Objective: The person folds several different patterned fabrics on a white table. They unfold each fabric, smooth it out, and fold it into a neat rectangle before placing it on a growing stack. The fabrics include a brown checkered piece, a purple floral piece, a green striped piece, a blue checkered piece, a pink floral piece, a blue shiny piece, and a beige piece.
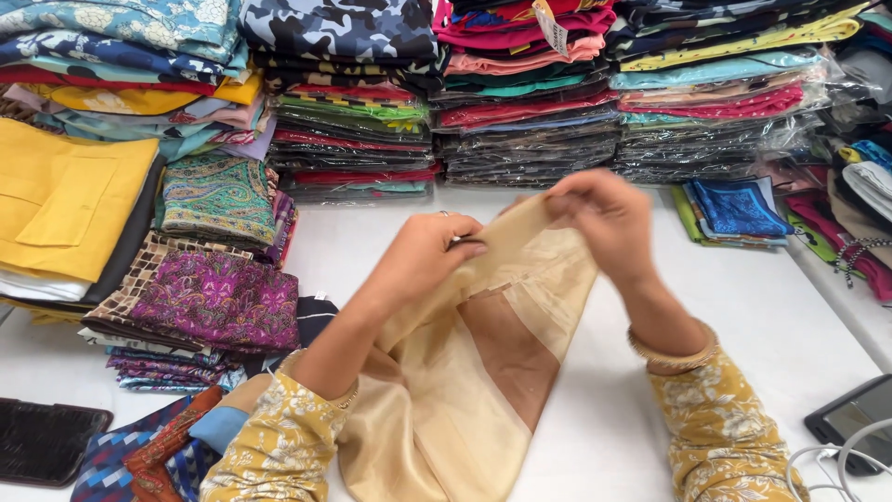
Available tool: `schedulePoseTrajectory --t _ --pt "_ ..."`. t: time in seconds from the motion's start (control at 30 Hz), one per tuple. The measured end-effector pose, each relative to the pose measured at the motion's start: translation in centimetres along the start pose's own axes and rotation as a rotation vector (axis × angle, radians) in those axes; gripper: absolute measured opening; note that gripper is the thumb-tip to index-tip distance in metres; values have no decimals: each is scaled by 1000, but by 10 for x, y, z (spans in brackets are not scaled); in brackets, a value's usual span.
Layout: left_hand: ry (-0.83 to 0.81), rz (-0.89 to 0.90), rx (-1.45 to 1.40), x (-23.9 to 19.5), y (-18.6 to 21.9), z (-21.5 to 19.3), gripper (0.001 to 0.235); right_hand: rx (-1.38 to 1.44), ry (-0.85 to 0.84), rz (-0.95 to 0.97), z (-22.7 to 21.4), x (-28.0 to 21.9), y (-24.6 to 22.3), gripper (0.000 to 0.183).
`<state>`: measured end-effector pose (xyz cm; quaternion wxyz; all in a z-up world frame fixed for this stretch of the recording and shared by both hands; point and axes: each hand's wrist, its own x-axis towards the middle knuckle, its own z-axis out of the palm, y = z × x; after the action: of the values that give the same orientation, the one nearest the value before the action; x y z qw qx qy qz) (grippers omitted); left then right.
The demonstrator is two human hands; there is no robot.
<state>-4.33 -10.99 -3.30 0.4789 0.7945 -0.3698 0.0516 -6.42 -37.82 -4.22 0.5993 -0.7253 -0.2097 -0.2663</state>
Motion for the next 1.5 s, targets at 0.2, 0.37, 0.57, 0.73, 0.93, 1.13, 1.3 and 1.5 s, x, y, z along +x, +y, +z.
schedulePoseTrajectory --t 0.2,0.37,0.57,0.73,0.93,1.13,1.3,1.5 --pt "-36 -67 255 -6 -12 -40 24 119 163 -79 -53 17 1 9" --pt "115 326 247 -7 19 -25 46 83 -21 -51 -17 0 1 15" --pt "166 285 258 -20 36 16 33 57 -214 -90 44 -27 -33 18" --pt "294 171 385 -30 53 -21 15 0 -432 181 32 -14 -7 45" --pt "489 102 281 -50 44 -106 7 -406 -573 -6 -40 23 33 20" --pt "739 10 450 -68 7 -159 13 -554 -346 250 -96 30 50 19" --pt "870 -147 570 -69 -27 -169 16 -193 -198 329 -91 30 41 18" --pt "740 259 909 -31 -9 -112 31 -122 -283 325 -44 19 22 19"
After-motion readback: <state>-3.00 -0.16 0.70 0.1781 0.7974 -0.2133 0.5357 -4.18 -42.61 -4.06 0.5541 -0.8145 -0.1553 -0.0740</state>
